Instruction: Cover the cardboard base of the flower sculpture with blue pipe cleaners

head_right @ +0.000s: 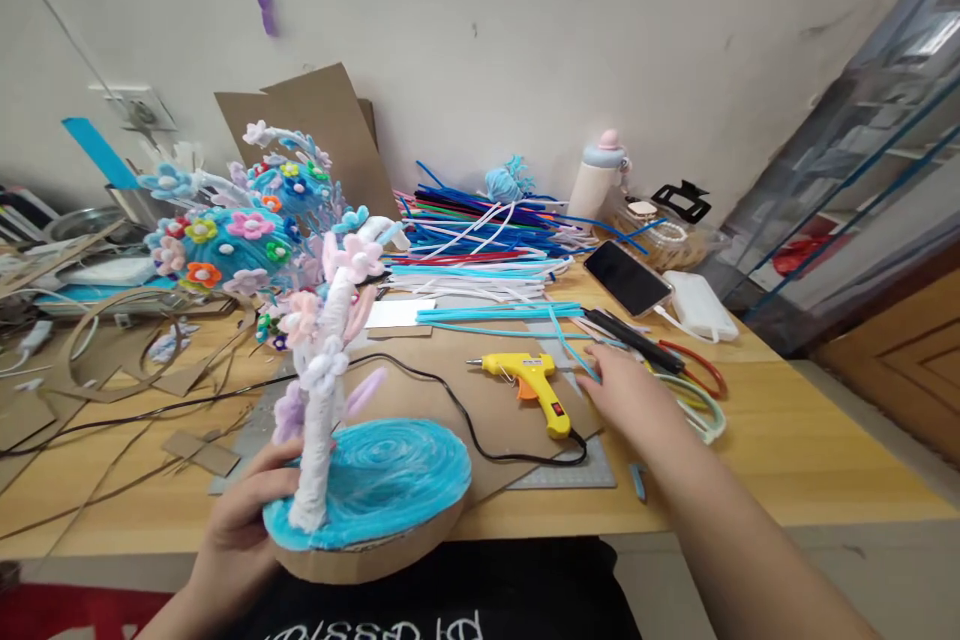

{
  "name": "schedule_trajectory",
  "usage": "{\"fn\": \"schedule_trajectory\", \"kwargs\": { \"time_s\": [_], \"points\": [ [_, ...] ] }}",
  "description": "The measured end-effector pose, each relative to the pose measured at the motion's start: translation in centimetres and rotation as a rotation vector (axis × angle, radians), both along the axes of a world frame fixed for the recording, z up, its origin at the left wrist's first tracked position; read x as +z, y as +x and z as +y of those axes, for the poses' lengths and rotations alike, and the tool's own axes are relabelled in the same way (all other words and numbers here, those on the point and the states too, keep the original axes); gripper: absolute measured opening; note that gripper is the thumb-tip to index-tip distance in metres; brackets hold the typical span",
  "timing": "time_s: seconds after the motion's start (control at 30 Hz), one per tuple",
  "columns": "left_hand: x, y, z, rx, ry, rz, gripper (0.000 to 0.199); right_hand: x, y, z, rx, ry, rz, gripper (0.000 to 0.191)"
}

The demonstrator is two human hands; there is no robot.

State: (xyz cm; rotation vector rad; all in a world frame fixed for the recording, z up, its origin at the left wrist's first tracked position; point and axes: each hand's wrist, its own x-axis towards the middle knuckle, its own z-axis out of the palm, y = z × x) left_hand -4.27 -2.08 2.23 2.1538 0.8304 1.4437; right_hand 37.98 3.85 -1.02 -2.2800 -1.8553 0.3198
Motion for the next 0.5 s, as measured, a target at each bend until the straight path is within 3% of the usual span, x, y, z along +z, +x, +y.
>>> {"fn": "schedule_trajectory", "kwargs": {
  "time_s": [0.13,0.37,0.5],
  "points": [
    [-0.5,-1.2,-0.6,-0.032,-0.079,0.016,0.016,-0.9,-0.6,0.1,-0.030,0.033,0.071,0.031],
    [-0.6,-2.7,-0.3,-0.046,-0.166,0.042,0.009,0.9,0.3,-1.4,-0.220,0.164,0.256,0.031],
    [-0.5,-2.9,-0.4,-0.072,-0.172,-0.014,0.012,0.8,1.0,-1.9,-0.308,0.273,0.459,0.028]
  ]
}}
